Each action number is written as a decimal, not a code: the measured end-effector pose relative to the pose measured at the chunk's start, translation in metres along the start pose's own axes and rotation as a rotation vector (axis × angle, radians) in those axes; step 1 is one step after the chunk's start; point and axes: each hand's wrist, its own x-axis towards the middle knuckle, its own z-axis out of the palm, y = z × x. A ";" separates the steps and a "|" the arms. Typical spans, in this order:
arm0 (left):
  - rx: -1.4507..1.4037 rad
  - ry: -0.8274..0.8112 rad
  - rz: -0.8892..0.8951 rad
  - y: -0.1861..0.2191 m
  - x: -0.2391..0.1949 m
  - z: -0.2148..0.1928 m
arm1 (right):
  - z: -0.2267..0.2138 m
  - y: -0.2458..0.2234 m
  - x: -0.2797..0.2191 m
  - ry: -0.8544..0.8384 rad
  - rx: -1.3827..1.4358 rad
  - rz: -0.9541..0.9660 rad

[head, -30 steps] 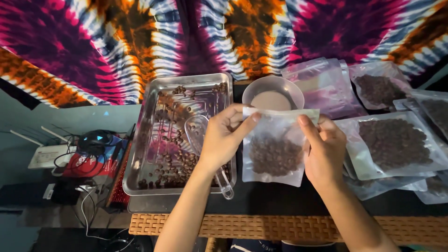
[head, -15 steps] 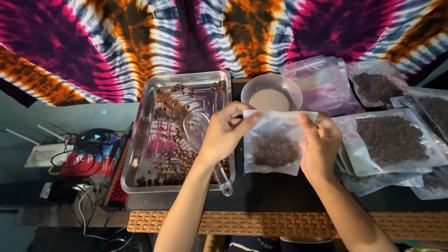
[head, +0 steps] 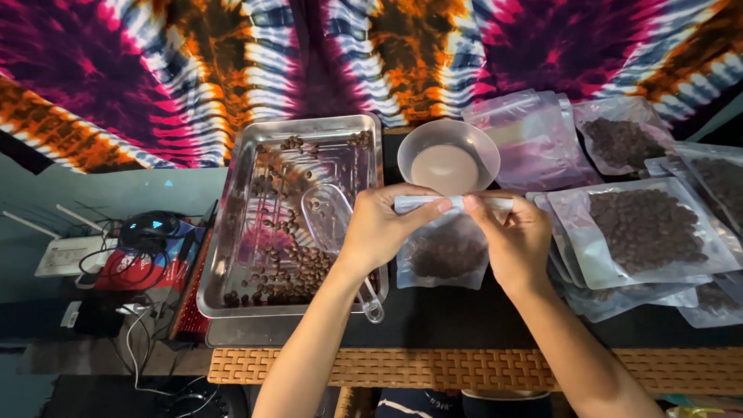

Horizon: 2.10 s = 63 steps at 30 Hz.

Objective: Measuring roasted coffee beans on a digital scale and pouring them into plastic bags for packaging.

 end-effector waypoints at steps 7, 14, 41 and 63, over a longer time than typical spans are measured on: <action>-0.001 -0.006 -0.030 0.002 0.001 0.000 | 0.012 -0.014 -0.009 0.031 0.063 -0.016; -0.098 -0.037 -0.007 0.004 -0.002 0.001 | 0.010 -0.011 -0.010 0.012 0.205 0.014; -0.001 -0.412 -0.001 0.058 0.025 0.080 | -0.131 -0.124 0.021 -0.024 0.012 0.109; 0.565 -0.426 -0.154 -0.146 0.266 0.298 | -0.215 -0.030 0.215 -0.268 -0.909 0.399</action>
